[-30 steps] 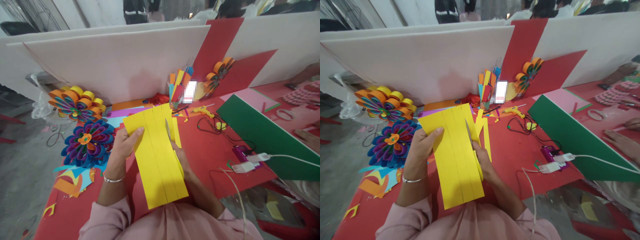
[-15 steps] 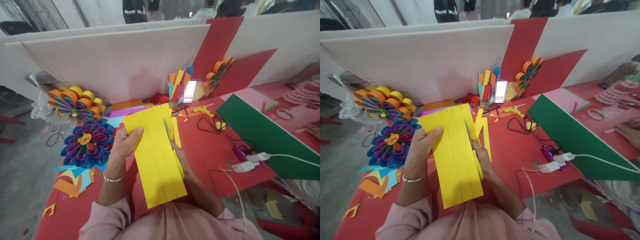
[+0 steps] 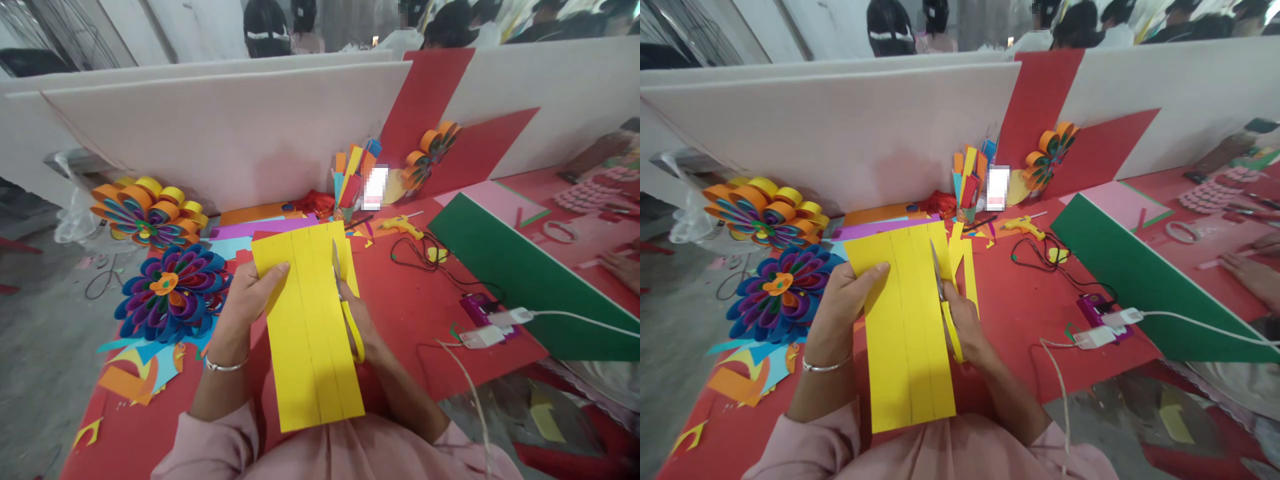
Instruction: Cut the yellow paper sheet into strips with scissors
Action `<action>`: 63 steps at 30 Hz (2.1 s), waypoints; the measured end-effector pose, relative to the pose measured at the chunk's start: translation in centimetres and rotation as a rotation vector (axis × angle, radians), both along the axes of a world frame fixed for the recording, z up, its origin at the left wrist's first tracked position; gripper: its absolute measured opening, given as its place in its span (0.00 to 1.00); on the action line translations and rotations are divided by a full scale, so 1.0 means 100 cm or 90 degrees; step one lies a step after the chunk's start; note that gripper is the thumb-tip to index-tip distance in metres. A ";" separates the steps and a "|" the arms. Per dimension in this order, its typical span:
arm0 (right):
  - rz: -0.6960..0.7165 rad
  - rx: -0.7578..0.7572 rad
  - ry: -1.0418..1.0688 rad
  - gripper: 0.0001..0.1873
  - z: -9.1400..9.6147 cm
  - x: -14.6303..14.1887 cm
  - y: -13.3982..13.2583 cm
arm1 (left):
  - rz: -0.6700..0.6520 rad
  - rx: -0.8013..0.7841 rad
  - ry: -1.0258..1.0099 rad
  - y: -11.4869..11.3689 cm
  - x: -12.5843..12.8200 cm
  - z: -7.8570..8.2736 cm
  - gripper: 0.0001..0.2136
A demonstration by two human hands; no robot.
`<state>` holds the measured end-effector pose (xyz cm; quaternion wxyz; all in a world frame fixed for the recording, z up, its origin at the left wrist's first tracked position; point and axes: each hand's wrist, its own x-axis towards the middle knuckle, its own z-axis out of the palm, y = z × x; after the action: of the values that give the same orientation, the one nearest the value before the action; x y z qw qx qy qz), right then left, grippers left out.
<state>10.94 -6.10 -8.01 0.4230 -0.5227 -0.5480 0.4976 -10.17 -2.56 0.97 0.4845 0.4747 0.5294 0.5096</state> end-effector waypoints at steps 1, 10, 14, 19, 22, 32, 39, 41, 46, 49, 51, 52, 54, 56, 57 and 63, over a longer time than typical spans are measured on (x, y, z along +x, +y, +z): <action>0.006 0.005 -0.007 0.16 0.001 0.001 0.001 | -0.002 0.002 0.001 0.000 0.000 -0.001 0.14; 0.024 0.025 -0.007 0.16 0.003 0.001 0.004 | -0.008 0.008 0.004 0.000 -0.001 -0.004 0.15; 0.010 0.022 0.035 0.16 0.003 0.000 0.003 | -0.005 0.000 0.015 0.000 -0.002 -0.006 0.16; 0.010 0.036 0.025 0.15 0.004 0.000 0.002 | -0.013 -0.007 0.002 0.000 -0.001 -0.006 0.16; 0.010 0.032 0.019 0.16 0.005 0.000 0.002 | -0.015 -0.003 -0.009 0.001 0.000 -0.005 0.16; -0.008 0.016 0.035 0.19 0.003 0.002 0.000 | -0.005 0.001 -0.007 0.000 0.002 -0.004 0.16; -0.006 0.020 0.060 0.19 0.007 0.000 -0.002 | -0.012 -0.005 -0.030 -0.001 0.006 -0.001 0.14; -0.014 0.006 0.067 0.18 0.007 0.000 -0.002 | -0.017 -0.006 -0.033 -0.001 0.004 -0.003 0.15; -0.036 -0.049 0.096 0.16 -0.001 -0.001 -0.002 | -0.044 0.008 -0.053 0.000 0.000 -0.004 0.18; -0.032 -0.076 0.132 0.17 -0.004 -0.001 -0.004 | -0.025 0.019 -0.080 0.002 -0.001 -0.004 0.20; -0.011 -0.064 0.125 0.15 -0.001 0.000 -0.005 | -0.004 0.026 -0.090 0.003 -0.001 -0.004 0.19; -0.004 -0.056 0.114 0.14 0.001 0.000 -0.005 | 0.004 0.026 -0.087 0.004 -0.001 -0.004 0.19; -0.004 -0.054 0.091 0.13 0.006 0.001 -0.005 | 0.016 0.023 -0.070 0.004 0.000 -0.004 0.18; -0.015 -0.079 0.076 0.14 0.010 0.000 -0.003 | 0.014 0.020 -0.043 0.004 0.001 -0.002 0.15; -0.028 -0.099 0.074 0.14 0.011 -0.001 -0.001 | 0.011 0.019 -0.029 0.004 0.002 -0.001 0.14; -0.058 -0.112 0.007 0.16 0.010 -0.001 0.005 | -0.014 0.027 -0.010 0.001 0.006 0.006 0.12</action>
<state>10.85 -5.59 -6.98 0.4003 -0.5796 -0.4756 0.5269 -9.61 -2.42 1.56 0.4840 0.4866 0.5095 0.5190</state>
